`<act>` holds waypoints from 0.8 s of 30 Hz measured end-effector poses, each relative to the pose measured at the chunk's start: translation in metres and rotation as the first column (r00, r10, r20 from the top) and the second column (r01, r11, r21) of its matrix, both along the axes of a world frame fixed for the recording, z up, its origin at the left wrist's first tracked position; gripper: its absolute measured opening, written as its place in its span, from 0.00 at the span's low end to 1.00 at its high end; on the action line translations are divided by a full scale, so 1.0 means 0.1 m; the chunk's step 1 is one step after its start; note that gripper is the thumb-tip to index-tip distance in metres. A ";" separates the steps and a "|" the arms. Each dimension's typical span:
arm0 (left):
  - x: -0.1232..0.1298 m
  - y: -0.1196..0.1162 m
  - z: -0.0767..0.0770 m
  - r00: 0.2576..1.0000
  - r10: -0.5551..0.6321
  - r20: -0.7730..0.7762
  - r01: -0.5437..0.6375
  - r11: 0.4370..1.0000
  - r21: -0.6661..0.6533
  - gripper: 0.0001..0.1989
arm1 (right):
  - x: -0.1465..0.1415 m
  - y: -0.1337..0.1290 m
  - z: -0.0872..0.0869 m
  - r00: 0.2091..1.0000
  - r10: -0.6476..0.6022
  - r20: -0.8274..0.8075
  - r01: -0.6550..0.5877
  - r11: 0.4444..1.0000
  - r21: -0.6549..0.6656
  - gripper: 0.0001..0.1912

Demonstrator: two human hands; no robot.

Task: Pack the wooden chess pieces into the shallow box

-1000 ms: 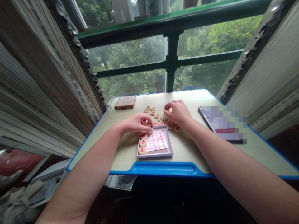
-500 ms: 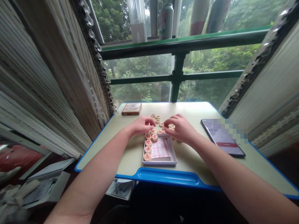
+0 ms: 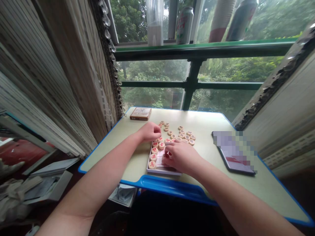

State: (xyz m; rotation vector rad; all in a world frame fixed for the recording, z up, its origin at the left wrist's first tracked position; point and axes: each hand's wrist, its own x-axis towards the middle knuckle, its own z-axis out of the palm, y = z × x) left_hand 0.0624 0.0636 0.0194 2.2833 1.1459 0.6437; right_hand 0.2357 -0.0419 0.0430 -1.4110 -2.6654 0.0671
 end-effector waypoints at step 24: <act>0.00 -0.05 0.00 0.998 0.007 -0.058 -0.002 0.996 0.094 0.09 | -0.05 0.01 0.01 0.997 -0.050 0.053 0.052 0.997 -0.052 0.09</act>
